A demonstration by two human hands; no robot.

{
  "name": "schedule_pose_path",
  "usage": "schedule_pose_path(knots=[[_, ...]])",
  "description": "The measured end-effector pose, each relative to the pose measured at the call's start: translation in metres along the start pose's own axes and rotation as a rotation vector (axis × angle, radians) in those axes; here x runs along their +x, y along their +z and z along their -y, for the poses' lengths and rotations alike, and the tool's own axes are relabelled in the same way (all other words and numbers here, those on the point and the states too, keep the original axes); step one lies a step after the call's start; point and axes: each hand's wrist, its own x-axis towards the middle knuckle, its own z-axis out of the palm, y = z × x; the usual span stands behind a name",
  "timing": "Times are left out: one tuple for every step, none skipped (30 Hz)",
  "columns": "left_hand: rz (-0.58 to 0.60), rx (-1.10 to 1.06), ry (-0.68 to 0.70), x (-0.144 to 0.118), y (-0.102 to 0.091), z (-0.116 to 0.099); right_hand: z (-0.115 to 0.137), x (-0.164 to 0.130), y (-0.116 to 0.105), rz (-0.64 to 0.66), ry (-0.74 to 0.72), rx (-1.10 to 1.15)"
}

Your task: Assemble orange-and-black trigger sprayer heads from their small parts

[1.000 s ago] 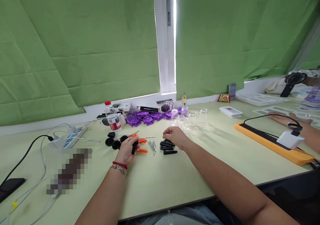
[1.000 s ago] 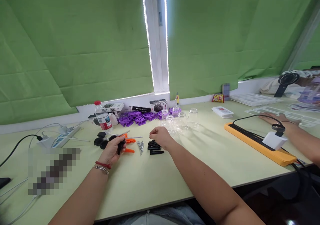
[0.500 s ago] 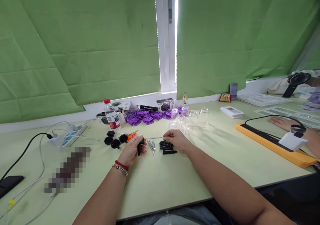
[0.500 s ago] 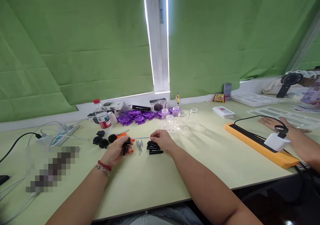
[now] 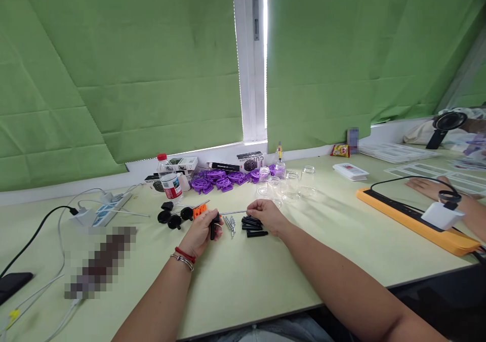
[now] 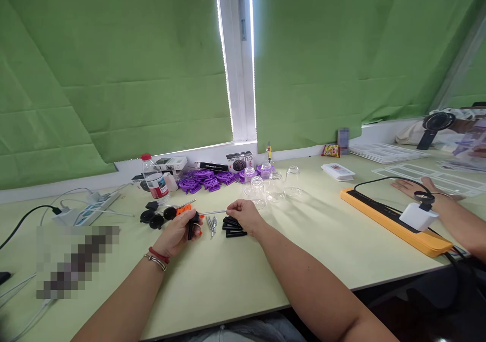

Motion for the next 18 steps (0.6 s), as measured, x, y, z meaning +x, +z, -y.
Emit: schedule_pose_path(knots=[[0.0, 0.001, -0.004, 0.0002, 0.0002, 0.0001, 0.0, -0.0001, 0.0004, 0.0, 0.004, 0.0], [-0.004, 0.003, -0.007, 0.0004, 0.0005, 0.0002, 0.0002, -0.0003, 0.0008, -0.001, 0.008, -0.003], [-0.009, 0.005, -0.007, 0.0006, 0.0009, 0.0002, 0.0005, -0.0006, 0.0012, -0.004, 0.01, -0.007], [-0.017, 0.006, -0.005, 0.0006, 0.0012, 0.0002, 0.0009, -0.0009, 0.0015, -0.007, 0.012, -0.01], [-0.024, 0.008, -0.001, 0.0007, 0.0014, 0.0001, 0.0012, -0.0012, 0.0018, -0.009, 0.012, -0.012], [-0.029, 0.008, 0.004, 0.0007, 0.0016, 0.0002, 0.0014, -0.0014, 0.0019, -0.01, 0.012, -0.012], [-0.03, 0.01, 0.009, 0.0006, 0.0017, 0.0002, 0.0015, -0.0015, 0.0019, -0.009, 0.011, -0.012], [-0.028, 0.012, 0.01, 0.0006, 0.0017, 0.0003, 0.0014, -0.0016, 0.0018, -0.009, 0.01, -0.016], [-0.022, 0.014, 0.01, 0.0006, 0.0017, 0.0004, 0.0013, -0.0016, 0.0015, -0.008, 0.008, -0.024], [-0.016, 0.014, 0.009, 0.0006, 0.0016, 0.0007, 0.001, -0.0015, 0.0013, -0.009, 0.006, -0.032], [-0.009, 0.013, 0.007, 0.0007, 0.0015, 0.0009, 0.0007, -0.0014, 0.001, -0.011, 0.004, -0.04], [-0.004, 0.01, 0.005, 0.0008, 0.0015, 0.0012, 0.0003, -0.0013, 0.0007, -0.012, 0.003, -0.048], [0.0, 0.007, 0.003, 0.0009, 0.0015, 0.0015, -0.0001, -0.0011, 0.0004, -0.012, 0.002, -0.055], [0.0, 0.005, 0.003, 0.0011, 0.0015, 0.0018, -0.0006, -0.0008, 0.0001, -0.01, 0.002, -0.063], [0.0, 0.005, 0.003, 0.0012, 0.0016, 0.0021, -0.0012, -0.0005, -0.0002, -0.008, 0.002, -0.074], [-0.002, 0.006, 0.002, 0.0012, 0.0017, 0.0023, -0.0017, -0.0002, -0.0005, -0.005, 0.0, -0.091], [-0.003, 0.01, 0.001, 0.0011, 0.0019, 0.0025, -0.0021, 0.0, -0.0006, -0.006, -0.003, -0.112], [-0.004, 0.015, 0.0, 0.0009, 0.002, 0.0025, -0.0025, 0.0003, -0.0007, -0.007, -0.007, -0.135]])
